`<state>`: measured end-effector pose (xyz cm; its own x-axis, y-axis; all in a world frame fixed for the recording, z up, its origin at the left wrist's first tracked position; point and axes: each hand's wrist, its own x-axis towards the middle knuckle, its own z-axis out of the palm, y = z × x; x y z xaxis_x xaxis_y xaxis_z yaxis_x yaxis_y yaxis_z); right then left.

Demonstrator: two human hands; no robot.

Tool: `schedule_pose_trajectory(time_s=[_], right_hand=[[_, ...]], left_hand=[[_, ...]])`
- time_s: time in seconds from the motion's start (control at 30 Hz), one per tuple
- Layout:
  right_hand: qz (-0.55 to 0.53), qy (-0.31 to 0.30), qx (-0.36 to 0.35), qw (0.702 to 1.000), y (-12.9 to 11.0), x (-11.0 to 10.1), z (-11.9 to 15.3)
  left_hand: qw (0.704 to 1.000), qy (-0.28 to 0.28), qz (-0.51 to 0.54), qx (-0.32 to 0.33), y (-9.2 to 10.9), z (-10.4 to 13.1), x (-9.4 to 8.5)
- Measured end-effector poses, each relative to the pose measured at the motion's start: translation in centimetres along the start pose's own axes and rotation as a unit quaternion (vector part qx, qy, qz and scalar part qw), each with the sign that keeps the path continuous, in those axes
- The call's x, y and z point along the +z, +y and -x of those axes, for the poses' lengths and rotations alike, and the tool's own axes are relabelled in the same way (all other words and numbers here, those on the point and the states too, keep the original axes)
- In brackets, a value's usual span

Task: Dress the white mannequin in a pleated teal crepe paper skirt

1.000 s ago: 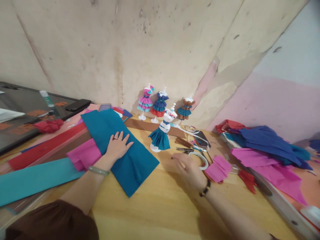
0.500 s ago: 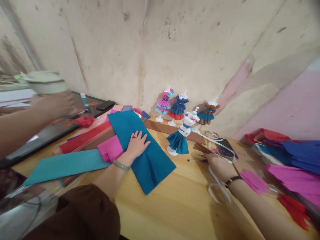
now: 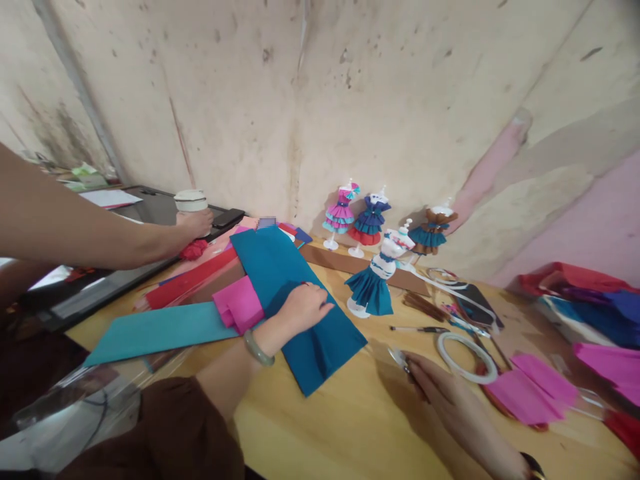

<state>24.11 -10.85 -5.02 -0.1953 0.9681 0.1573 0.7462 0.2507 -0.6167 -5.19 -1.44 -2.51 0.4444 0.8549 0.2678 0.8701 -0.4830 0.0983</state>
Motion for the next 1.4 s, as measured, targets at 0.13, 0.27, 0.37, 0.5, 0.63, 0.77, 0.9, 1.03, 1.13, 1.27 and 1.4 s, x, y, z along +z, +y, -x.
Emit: schedule_pose_trajectory(time_s=[0.13, 0.27, 0.37, 0.5, 0.63, 0.77, 0.9, 1.03, 1.13, 1.27, 1.4], right_hand=[[-0.114, -0.098, 0.049, 0.987, -2.8, 0.7, 0.1], [-0.167, -0.154, 0.080, 0.971, -3.2, 1.6, -0.1], [-0.198, -0.168, 0.109, 0.959, -3.1, 2.1, 0.2], [-0.268, -0.231, 0.158, 0.922, -4.0, 2.5, 1.0], [-0.334, -0.261, 0.201, 0.883, -4.8, 3.0, 1.2], [-0.348, -0.279, 0.245, 0.861, -5.0, 3.8, 1.1], [-0.347, -0.288, 0.247, 0.858, -5.2, 4.3, 0.8], [-0.325, -0.286, 0.240, 0.869, -5.4, 4.6, 0.3], [-0.317, -0.292, 0.248, 0.868, -5.4, 4.9, -0.2], [-0.313, -0.299, 0.261, 0.863, -5.2, 5.2, -0.8], [-0.309, -0.309, 0.269, 0.858, -5.2, 5.2, -1.3]], left_hand=[[0.995, -0.061, 0.034, 0.077, 2.6, 1.3, -1.2], [0.985, -0.109, 0.055, 0.124, 3.9, 3.2, -0.9], [0.981, -0.122, 0.065, 0.140, 4.1, 4.4, 0.2], [0.979, -0.118, 0.071, 0.148, 3.9, 5.1, 1.1], [0.979, -0.112, 0.060, 0.157, 3.6, 5.5, 1.0], [0.979, -0.100, 0.039, 0.173, 3.7, 5.7, 1.0], [0.978, -0.099, 0.022, 0.180, 3.8, 5.7, 1.0], [0.978, -0.132, 0.062, 0.152, 3.6, 5.5, 0.5], [0.977, -0.155, 0.079, 0.123, 3.6, 5.5, 0.0], [0.980, -0.151, 0.061, 0.116, 3.9, 5.5, -0.1], [0.981, -0.125, 0.017, 0.149, 4.1, 5.6, 0.3]])
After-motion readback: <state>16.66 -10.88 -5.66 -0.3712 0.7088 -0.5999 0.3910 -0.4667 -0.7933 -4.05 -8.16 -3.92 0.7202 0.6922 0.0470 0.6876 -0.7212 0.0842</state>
